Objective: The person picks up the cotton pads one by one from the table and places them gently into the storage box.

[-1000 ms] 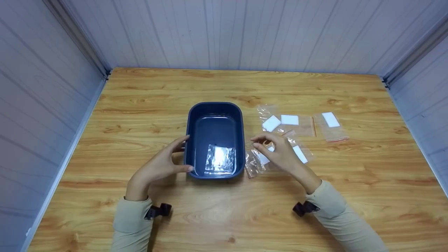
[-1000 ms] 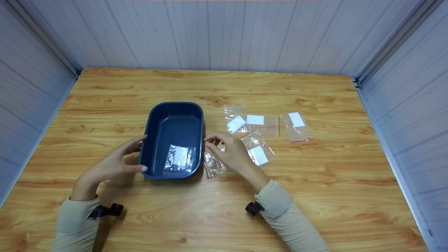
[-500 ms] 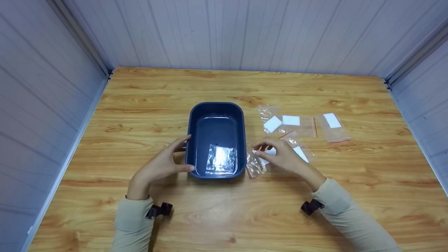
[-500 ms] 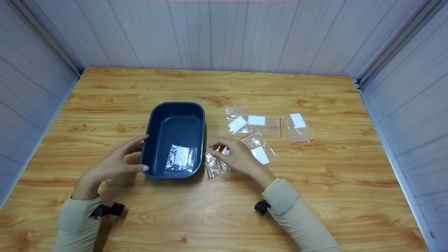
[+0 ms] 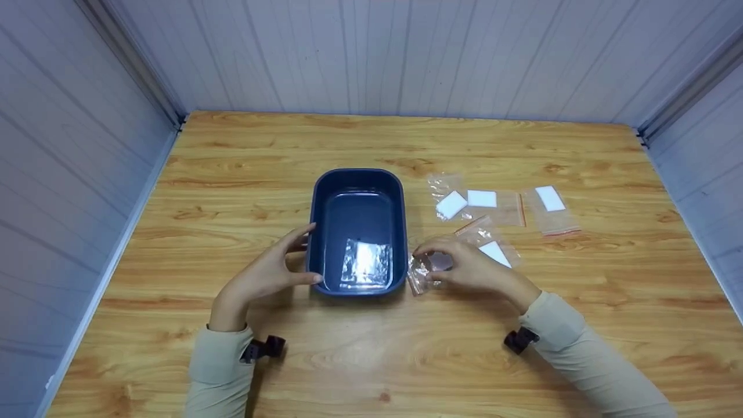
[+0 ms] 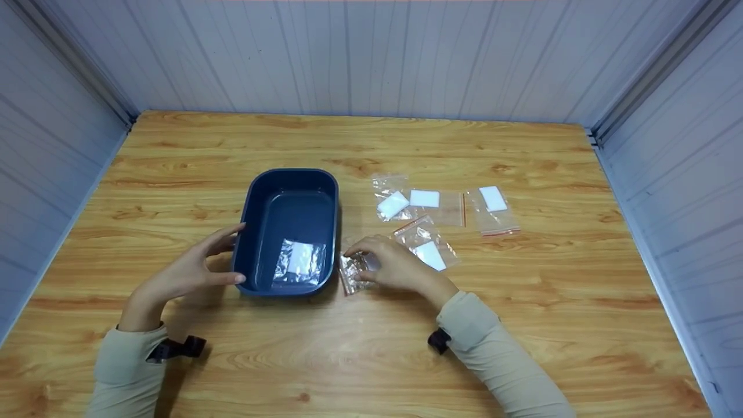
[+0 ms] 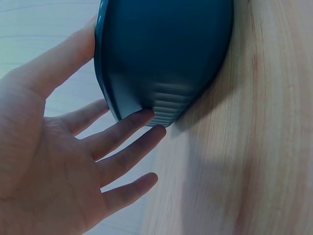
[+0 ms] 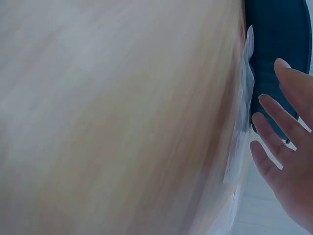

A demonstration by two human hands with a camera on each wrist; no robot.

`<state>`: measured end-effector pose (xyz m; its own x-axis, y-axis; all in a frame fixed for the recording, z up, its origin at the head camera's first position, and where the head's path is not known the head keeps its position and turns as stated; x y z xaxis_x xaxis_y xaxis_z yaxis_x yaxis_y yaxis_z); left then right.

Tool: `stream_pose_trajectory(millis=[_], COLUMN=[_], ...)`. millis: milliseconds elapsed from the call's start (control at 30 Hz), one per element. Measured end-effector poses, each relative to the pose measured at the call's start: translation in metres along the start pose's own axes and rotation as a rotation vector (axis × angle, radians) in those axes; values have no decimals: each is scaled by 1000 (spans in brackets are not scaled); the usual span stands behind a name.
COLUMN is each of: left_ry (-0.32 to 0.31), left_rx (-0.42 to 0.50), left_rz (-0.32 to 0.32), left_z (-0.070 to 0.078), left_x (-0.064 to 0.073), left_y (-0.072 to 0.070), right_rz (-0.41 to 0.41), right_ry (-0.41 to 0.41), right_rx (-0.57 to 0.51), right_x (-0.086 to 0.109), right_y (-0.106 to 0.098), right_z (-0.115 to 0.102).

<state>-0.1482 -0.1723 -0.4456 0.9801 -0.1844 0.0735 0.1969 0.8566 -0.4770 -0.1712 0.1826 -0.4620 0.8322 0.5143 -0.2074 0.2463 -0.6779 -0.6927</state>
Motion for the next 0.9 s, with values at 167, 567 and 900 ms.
stream_pose_trajectory(millis=[167, 567, 900], left_ry=[-6, -2, -7], left_rx=[-4, 10, 21], left_rz=[0, -6, -6], left_z=[1, -1, 1], left_x=[0, -1, 0], left_y=[-1, -1, 1], right_rz=[-57, -84, -51], right_ry=[-17, -112, -127], right_rx=[90, 166, 186], right_x=[1, -1, -1], right_y=[1, 4, 4], right_z=[2, 5, 4])
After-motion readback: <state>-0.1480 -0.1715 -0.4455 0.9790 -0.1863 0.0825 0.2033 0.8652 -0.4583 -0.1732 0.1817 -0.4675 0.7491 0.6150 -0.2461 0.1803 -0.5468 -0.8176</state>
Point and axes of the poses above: each hand's wrist, its own x-axis away from the middle knuckle, its own y-axis out of the palm, z = x × y, the point moved 3 cm from there along -x, towards the middle knuckle, and after that the axes turned 15 degrees about z, right-handed, at the moved point
